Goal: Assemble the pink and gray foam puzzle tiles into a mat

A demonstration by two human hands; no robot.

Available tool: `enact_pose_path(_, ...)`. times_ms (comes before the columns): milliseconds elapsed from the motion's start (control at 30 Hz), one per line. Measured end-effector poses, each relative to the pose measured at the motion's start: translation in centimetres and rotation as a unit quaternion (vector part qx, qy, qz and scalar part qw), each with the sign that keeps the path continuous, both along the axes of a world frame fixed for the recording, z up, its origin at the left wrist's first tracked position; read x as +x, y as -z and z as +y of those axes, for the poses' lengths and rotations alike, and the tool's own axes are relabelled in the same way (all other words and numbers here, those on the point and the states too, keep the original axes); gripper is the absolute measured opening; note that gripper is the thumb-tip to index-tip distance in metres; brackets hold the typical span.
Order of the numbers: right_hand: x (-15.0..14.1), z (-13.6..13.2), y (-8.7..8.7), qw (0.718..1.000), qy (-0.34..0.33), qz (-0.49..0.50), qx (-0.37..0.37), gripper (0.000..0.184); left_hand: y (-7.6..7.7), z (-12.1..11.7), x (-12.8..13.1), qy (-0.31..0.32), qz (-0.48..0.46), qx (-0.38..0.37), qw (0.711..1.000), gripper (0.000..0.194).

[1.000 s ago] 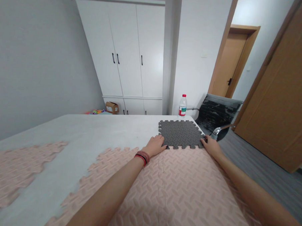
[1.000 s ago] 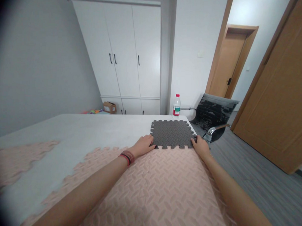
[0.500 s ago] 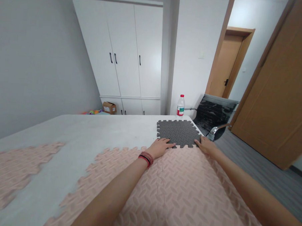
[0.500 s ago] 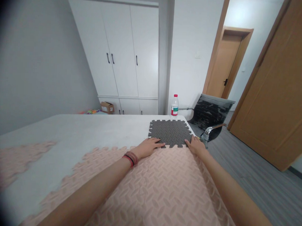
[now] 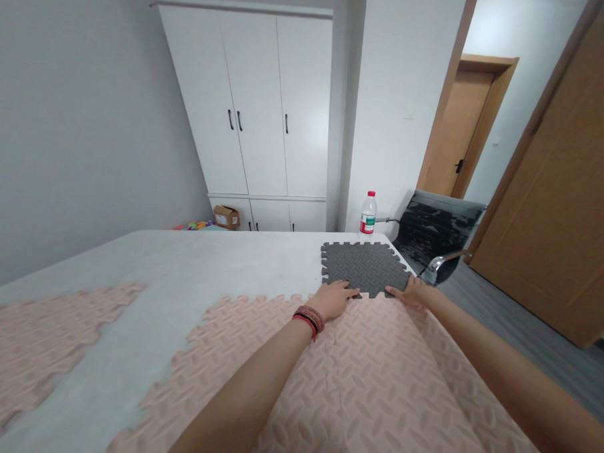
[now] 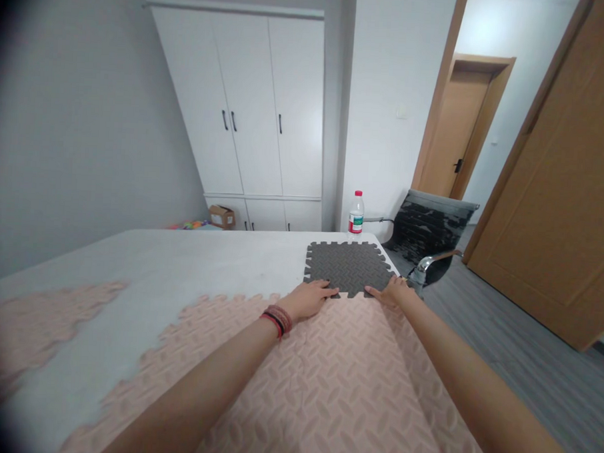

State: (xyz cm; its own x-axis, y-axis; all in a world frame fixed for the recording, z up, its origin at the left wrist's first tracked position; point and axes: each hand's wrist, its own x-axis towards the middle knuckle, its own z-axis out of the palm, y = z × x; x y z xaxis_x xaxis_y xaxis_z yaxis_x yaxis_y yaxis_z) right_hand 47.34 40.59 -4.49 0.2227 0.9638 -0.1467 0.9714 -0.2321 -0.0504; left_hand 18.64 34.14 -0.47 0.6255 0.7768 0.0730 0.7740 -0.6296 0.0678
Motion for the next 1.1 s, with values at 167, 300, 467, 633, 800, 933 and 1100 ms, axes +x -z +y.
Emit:
enact_pose_path(167, -0.3, 0.9, 0.9, 0.999, 0.02, -0.01, -0.024, 0.12, 0.2, -0.1, -0.3, -0.001, -0.007, 0.002, 1.0, 0.044)
enact_pose_path(300, 0.1, 1.0, 0.7, 0.999, 0.015, -0.008, -0.037, 0.125, 0.7, 0.2, -0.4, -0.007, -0.009, 0.004, 1.0, 0.043)
enact_pose_path(467, 0.4, 0.7, 0.6, 0.999, 0.006, 0.003, -0.034, 0.12, 1.1, -0.7, 0.2, -0.03, -0.013, 0.022, 0.999, 0.042)
enact_pose_path(633, 0.0, 0.2, 0.7, 1.0, 0.021, 0.007, -0.014, 0.121, 0.0, -3.5, 1.8, -0.076, -0.02, 0.042, 0.996, 0.04)
enact_pose_path(800, 0.4, 0.0, 1.1, 1.0, 0.008, 0.018, 0.0, 0.118, -1.2, -5.8, -2.4, -0.046, -0.049, -0.009, 0.998, 0.041)
enact_pose_path(933, 0.9, 0.3, 1.6, 0.999, 0.003, 0.03, 0.011, 0.122, -2.1, -7.4, -12.8, -0.123, -0.094, -0.039, 0.987, 0.048)
enact_pose_path(1100, 1.4, 0.7, 2.3, 0.998, -0.004, 0.055, 0.031, 0.121, -4.4, -12.1, -30.4, -0.344, -0.162, -0.03, 0.924, 0.048)
